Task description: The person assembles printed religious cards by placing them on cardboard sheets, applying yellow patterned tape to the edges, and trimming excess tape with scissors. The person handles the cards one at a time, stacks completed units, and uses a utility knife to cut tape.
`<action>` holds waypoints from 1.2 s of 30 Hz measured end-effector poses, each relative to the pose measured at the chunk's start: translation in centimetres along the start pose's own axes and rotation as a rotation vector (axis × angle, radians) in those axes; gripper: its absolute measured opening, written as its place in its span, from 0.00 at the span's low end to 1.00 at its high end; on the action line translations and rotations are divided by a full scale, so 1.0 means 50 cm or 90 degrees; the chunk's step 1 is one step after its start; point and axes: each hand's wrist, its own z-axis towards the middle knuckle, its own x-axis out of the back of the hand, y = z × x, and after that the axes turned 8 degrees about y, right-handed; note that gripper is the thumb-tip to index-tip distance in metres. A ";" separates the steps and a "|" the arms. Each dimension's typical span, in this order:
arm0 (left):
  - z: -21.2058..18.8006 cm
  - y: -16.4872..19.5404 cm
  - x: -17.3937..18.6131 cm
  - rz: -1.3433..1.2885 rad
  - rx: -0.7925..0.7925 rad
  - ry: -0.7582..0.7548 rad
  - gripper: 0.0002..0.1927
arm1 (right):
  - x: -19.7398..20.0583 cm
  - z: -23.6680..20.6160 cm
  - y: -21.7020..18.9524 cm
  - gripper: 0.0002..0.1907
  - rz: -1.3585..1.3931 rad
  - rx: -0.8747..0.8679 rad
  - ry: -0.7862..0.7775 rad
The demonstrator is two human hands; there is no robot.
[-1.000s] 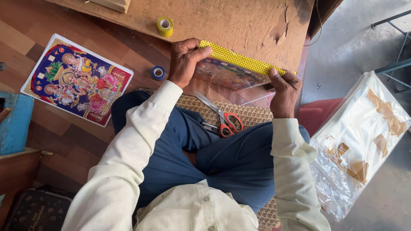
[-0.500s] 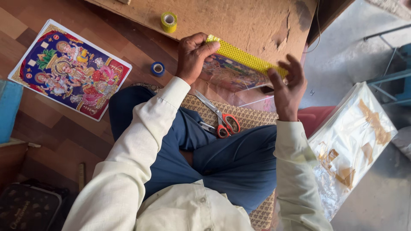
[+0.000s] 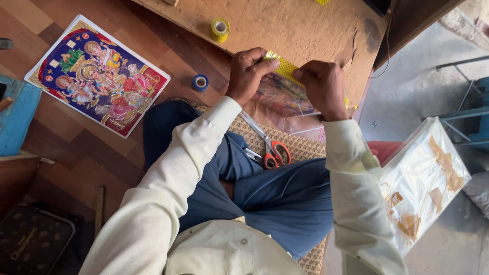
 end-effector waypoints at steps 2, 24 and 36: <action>-0.006 0.000 0.000 0.042 -0.034 0.002 0.09 | -0.006 0.000 0.005 0.09 0.004 0.033 0.018; -0.009 0.005 -0.037 0.009 -0.039 -0.027 0.07 | -0.070 -0.171 -0.050 0.21 -0.168 0.221 0.396; -0.010 -0.038 -0.007 -0.029 -0.006 -0.018 0.07 | -0.016 -0.198 0.068 0.20 -0.150 0.247 0.372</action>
